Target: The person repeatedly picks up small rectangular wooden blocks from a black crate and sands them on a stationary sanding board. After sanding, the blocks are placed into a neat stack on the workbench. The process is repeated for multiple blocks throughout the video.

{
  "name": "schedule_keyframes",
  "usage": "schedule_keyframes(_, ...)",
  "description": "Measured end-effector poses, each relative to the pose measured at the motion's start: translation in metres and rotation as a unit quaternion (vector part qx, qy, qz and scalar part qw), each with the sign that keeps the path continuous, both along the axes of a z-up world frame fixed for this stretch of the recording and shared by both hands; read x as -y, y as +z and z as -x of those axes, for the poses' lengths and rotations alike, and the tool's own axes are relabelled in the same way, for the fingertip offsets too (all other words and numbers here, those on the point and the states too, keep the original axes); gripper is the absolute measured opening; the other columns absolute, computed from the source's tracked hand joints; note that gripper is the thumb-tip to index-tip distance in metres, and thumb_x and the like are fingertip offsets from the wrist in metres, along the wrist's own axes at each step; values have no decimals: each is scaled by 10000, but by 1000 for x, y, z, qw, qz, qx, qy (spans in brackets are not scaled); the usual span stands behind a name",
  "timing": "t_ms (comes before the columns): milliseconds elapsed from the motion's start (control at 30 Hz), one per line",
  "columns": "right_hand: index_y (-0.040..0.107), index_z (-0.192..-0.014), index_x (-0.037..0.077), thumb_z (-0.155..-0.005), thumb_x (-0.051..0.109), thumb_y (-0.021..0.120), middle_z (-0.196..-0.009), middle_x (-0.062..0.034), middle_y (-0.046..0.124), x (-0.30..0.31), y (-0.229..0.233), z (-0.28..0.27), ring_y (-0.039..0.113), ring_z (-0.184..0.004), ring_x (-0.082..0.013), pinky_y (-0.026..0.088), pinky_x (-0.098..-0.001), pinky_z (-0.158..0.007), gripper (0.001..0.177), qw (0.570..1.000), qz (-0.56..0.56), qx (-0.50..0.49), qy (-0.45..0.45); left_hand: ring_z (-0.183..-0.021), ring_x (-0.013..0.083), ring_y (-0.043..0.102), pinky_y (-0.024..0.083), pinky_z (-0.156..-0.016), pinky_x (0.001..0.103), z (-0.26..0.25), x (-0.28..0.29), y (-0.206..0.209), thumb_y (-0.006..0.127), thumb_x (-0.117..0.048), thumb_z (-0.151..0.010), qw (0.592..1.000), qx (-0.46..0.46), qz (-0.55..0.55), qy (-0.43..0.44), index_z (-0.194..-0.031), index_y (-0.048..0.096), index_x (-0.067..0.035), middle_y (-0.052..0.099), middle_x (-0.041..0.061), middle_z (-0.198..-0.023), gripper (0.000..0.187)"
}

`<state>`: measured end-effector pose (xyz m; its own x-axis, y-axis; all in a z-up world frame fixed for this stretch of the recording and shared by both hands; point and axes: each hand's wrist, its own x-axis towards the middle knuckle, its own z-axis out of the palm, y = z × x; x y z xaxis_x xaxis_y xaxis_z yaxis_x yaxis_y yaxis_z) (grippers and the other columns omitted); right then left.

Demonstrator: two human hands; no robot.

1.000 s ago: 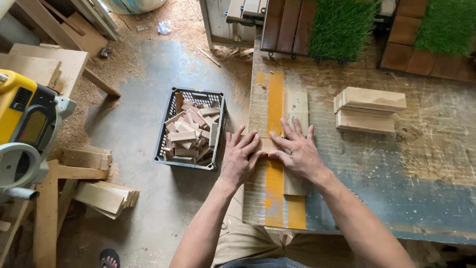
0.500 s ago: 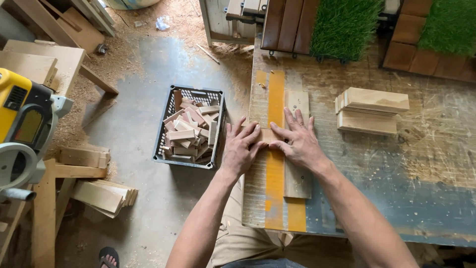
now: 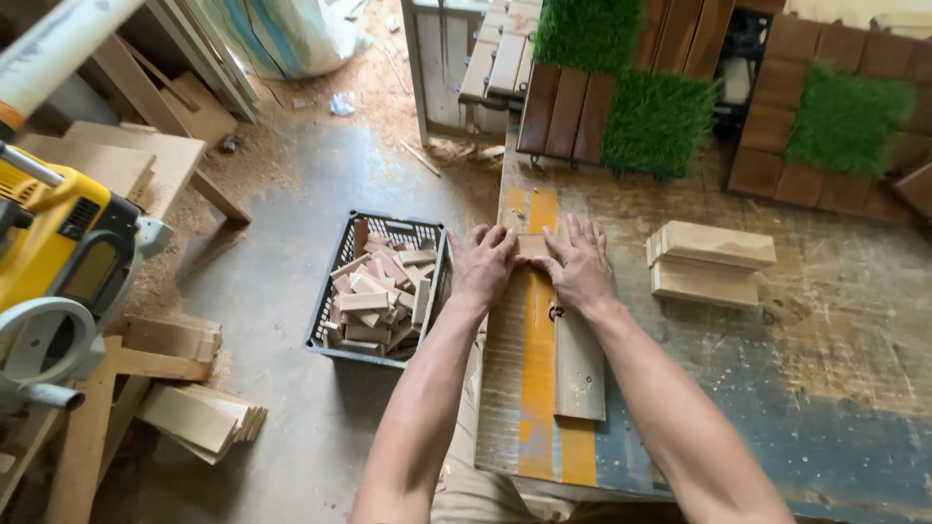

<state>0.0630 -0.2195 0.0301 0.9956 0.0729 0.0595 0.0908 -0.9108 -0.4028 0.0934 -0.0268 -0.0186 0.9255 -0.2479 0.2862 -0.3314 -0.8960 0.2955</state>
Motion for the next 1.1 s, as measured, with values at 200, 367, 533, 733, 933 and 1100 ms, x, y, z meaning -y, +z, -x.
schedule_keyframes(200,482,-1547,246,-941,318,696,-1572,-96,482,-4,84,44,382,-1473,-349,237,-574,-1237,647,965,-260,2,-20,-1051,276,741,583,-906,493,45,-21,86,458,-553,-1036,905,-242,349,-16,-1065,789,-362,792,-12,-979,383)
schedule_keyframes(367,528,-1478,111,-907,16,713,-1219,-207,662,-6,111,77,682,-1015,-260,605,-453,-885,608,868,-487,-90,49,-779,195,683,567,-720,387,108,-50,158,554,-499,-1040,827,-373,414,-67,-857,782,-158,720,83,-743,449)
schedule_keyframes(533,712,-1289,13,-884,-31,734,-963,-198,763,-18,103,107,705,-817,-236,650,-448,-768,408,827,-536,-169,29,-699,132,599,503,-632,269,157,-88,172,628,-436,-1039,766,-410,490,-68,-765,732,-123,665,21,-701,429)
schedule_keyframes(733,770,-1011,-39,-895,56,781,-807,-167,711,-46,81,139,684,-683,-228,653,-413,-655,151,852,-488,-187,9,-817,289,772,671,-720,378,206,-125,163,830,-37,-826,714,-407,568,-54,-1249,707,53,770,246,-1065,449)
schedule_keyframes(933,639,-1075,-26,-1053,209,581,-763,-203,671,-94,105,149,658,-560,-276,593,-375,-530,243,859,-475,-185,-41,-781,276,764,689,-637,351,247,-137,142,870,-73,-796,733,-357,577,35,-1217,766,-7,764,253,-1028,438)
schedule_keyframes(1100,610,-1444,57,-918,104,665,-1079,-118,718,-116,121,150,671,-897,-187,601,-316,-773,531,829,-439,-342,53,-879,269,736,698,-782,401,278,-143,111,807,-130,-796,598,-333,713,152,-1319,704,13,740,188,-1091,552)
